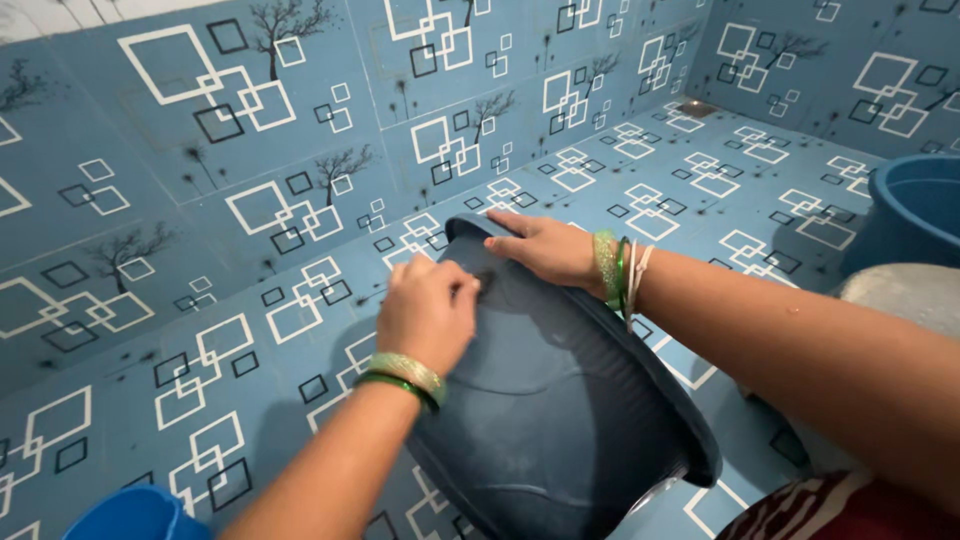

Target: The person scrubs the exterior of a large grey plastic bucket using a metal scouring pad. They rotate the bucket to clean different sides and the bottom, then briefly rinse the bucket under a running tap before continuing to scrub the bottom surface.

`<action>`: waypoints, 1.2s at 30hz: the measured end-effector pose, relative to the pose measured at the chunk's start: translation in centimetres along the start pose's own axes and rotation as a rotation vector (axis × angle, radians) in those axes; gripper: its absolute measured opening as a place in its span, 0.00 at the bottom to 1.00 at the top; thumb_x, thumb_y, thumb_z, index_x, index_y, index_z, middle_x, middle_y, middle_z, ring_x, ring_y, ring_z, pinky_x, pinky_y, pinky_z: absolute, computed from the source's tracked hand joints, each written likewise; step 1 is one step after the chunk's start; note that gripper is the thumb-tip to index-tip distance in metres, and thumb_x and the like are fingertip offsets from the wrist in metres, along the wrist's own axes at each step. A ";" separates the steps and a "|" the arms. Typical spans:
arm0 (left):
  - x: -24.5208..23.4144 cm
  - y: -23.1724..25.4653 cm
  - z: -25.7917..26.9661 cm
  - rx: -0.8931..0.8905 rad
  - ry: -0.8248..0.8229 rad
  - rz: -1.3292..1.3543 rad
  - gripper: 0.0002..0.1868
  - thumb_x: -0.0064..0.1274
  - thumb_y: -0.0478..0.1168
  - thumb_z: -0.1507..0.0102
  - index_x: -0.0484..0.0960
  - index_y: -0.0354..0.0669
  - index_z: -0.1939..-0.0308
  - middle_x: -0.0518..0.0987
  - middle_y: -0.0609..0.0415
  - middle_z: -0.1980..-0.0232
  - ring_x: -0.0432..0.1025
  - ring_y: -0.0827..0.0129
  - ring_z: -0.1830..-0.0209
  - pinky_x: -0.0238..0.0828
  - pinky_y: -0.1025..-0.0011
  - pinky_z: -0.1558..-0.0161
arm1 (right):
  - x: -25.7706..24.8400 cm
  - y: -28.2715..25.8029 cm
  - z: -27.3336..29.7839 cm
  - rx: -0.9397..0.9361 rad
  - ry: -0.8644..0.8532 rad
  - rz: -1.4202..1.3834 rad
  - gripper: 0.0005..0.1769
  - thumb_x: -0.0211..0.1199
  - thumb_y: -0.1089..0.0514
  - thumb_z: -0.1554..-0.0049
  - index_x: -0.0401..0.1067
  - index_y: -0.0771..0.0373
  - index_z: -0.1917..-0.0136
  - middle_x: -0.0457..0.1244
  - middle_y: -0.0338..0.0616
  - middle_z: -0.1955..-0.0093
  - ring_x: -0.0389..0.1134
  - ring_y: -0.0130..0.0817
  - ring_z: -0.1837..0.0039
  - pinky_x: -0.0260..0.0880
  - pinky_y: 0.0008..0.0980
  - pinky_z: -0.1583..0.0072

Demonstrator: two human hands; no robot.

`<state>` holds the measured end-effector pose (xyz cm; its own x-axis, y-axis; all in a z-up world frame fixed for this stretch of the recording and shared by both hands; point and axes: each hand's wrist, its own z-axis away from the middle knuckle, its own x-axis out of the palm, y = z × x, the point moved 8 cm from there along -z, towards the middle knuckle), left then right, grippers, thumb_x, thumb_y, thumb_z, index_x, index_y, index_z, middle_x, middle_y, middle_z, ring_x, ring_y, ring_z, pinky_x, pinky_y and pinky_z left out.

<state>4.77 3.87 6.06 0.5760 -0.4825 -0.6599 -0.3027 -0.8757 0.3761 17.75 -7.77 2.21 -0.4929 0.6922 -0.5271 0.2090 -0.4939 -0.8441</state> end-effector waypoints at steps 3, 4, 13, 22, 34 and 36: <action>-0.2 1.8 0.1 0.136 0.030 -0.003 0.06 0.59 0.42 0.40 0.84 0.47 0.71 0.77 0.49 0.64 0.69 0.51 0.59 0.68 0.55 0.56 | -0.3 -0.6 -0.4 -0.015 0.036 0.080 0.38 0.56 0.43 0.41 0.56 0.54 0.21 0.62 0.47 0.27 0.66 0.33 0.31 0.64 0.30 0.33; 0.2 4.8 1.9 0.288 0.054 0.060 0.05 0.59 0.42 0.41 0.82 0.47 0.70 0.77 0.51 0.64 0.69 0.53 0.58 0.67 0.56 0.56 | -0.5 -0.7 -0.5 -0.037 0.055 0.132 0.37 0.56 0.43 0.40 0.56 0.54 0.21 0.62 0.47 0.27 0.65 0.32 0.31 0.62 0.28 0.33; -1.6 -1.0 2.3 0.046 0.060 0.075 0.05 0.62 0.41 0.42 0.85 0.45 0.68 0.78 0.52 0.64 0.70 0.52 0.59 0.68 0.58 0.58 | 0.1 -1.0 0.3 0.026 -0.078 -0.064 0.38 0.56 0.46 0.42 0.55 0.53 0.21 0.67 0.48 0.35 0.70 0.33 0.43 0.73 0.35 0.43; -3.1 1.5 6.3 0.276 -0.046 0.201 0.04 0.61 0.39 0.43 0.85 0.47 0.64 0.80 0.56 0.63 0.72 0.59 0.59 0.72 0.64 0.59 | 0.0 -1.1 -0.4 0.018 -0.031 0.017 0.38 0.58 0.45 0.42 0.57 0.51 0.21 0.67 0.44 0.34 0.69 0.28 0.42 0.70 0.29 0.40; -2.9 -1.0 6.8 0.117 -0.095 0.205 0.05 0.64 0.40 0.43 0.85 0.43 0.69 0.80 0.57 0.63 0.72 0.60 0.60 0.72 0.65 0.60 | -0.5 -1.7 0.3 -0.046 -0.033 0.114 0.37 0.58 0.46 0.41 0.56 0.53 0.20 0.69 0.45 0.40 0.71 0.28 0.45 0.72 0.29 0.44; -2.5 -2.2 5.6 0.026 -0.098 0.214 0.05 0.64 0.39 0.44 0.86 0.43 0.69 0.80 0.57 0.64 0.72 0.60 0.59 0.72 0.65 0.58 | 0.4 -1.9 1.0 -0.059 -0.112 0.064 0.38 0.58 0.47 0.41 0.55 0.52 0.20 0.70 0.45 0.40 0.70 0.27 0.46 0.73 0.28 0.45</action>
<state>-0.27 6.91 3.28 0.4206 -0.6552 -0.6275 -0.4304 -0.7530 0.4978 16.29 -7.11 3.72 -0.5673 0.5955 -0.5688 0.2912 -0.5010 -0.8150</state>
